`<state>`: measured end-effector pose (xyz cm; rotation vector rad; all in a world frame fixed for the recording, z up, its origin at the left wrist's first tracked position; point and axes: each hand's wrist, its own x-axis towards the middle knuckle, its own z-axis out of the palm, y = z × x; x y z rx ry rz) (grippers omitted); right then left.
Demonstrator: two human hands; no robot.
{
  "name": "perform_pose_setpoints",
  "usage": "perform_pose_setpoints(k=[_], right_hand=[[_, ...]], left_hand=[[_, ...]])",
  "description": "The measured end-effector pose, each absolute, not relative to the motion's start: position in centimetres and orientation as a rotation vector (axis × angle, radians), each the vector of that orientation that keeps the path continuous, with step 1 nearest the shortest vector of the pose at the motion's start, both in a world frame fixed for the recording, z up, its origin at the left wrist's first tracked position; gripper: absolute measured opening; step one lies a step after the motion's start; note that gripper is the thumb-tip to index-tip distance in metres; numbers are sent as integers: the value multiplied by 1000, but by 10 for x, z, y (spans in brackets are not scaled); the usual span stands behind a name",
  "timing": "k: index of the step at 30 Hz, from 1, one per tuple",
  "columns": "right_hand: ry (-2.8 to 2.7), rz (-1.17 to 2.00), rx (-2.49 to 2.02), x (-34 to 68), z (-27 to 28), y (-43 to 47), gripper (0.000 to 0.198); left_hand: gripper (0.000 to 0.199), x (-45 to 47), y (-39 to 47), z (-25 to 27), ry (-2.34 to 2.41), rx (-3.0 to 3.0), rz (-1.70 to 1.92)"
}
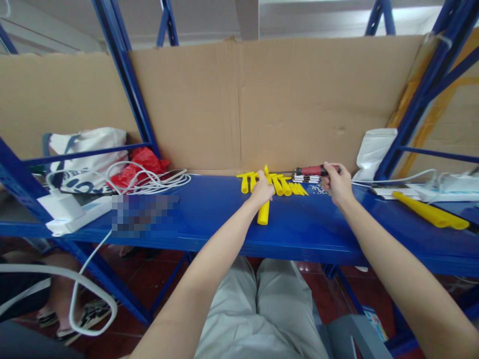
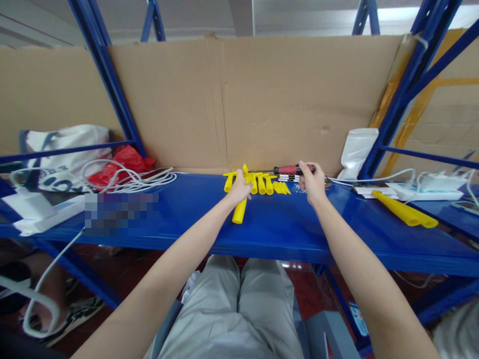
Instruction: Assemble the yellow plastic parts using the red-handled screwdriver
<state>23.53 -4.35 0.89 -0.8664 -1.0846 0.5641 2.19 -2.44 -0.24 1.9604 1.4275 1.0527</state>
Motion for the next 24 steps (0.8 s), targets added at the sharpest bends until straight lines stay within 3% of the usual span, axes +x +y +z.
perform_pose_setpoints(k=[24], right_hand=[[-1110,553,-915,236,8,-42,54]], left_hand=[[41,20,-19,-5,1428,1959,1033]])
